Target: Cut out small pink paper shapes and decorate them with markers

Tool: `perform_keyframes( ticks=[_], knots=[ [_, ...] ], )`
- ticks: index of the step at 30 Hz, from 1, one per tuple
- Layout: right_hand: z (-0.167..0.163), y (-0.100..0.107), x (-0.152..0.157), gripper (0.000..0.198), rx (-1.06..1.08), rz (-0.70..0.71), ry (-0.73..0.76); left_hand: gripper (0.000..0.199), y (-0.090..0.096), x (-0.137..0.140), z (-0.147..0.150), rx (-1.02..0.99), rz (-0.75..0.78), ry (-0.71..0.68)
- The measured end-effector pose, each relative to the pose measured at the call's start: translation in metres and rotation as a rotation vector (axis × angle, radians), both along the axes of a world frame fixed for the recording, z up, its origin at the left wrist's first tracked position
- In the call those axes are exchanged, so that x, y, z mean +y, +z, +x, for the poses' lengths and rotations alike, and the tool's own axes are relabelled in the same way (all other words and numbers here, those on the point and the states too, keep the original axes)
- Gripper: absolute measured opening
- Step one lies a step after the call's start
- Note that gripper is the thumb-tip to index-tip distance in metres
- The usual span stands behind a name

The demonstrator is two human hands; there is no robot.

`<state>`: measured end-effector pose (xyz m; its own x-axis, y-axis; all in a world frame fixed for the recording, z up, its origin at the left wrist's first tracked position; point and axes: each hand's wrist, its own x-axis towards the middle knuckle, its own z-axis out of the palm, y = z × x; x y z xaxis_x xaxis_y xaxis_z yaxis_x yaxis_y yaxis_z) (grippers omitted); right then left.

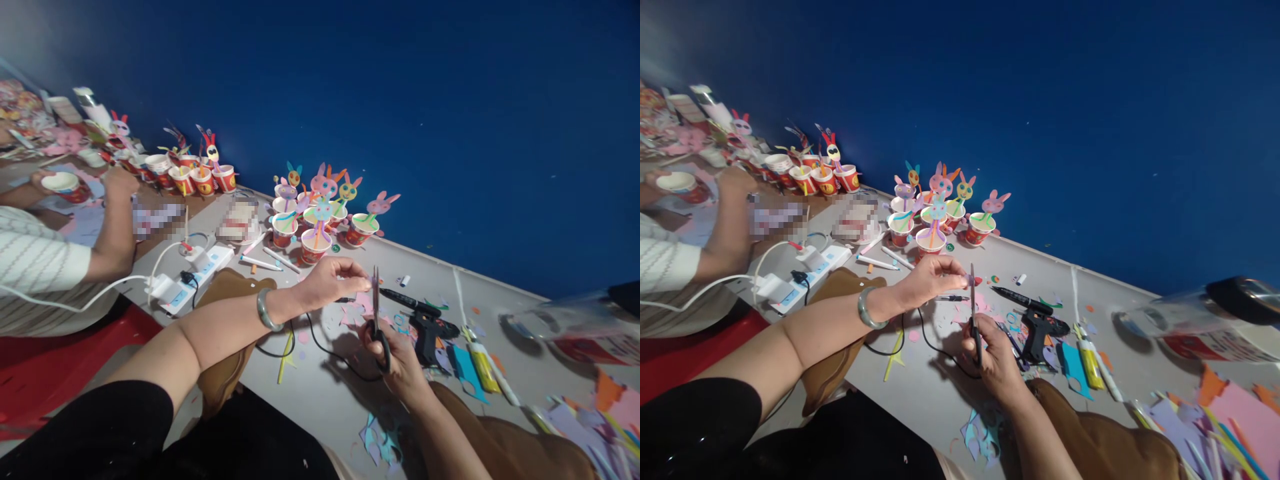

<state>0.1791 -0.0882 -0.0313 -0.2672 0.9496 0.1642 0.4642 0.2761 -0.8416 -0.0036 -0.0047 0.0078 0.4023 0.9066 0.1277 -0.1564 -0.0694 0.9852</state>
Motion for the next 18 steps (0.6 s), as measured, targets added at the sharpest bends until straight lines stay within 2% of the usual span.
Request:
perform_keyframes(
  ticks=[12, 18],
  knots=[
    [-0.001, 0.001, 0.001, 0.066, -0.031, 0.024, 0.011, 0.015, 0.008, -0.001, -0.003, 0.016, -0.008, 0.001],
    [-0.001, 0.000, 0.000, 0.066, -0.012, 0.015, 0.012, 0.031, 0.017, -0.004, -0.007, 0.077, 0.021, 0.039]
  ],
)
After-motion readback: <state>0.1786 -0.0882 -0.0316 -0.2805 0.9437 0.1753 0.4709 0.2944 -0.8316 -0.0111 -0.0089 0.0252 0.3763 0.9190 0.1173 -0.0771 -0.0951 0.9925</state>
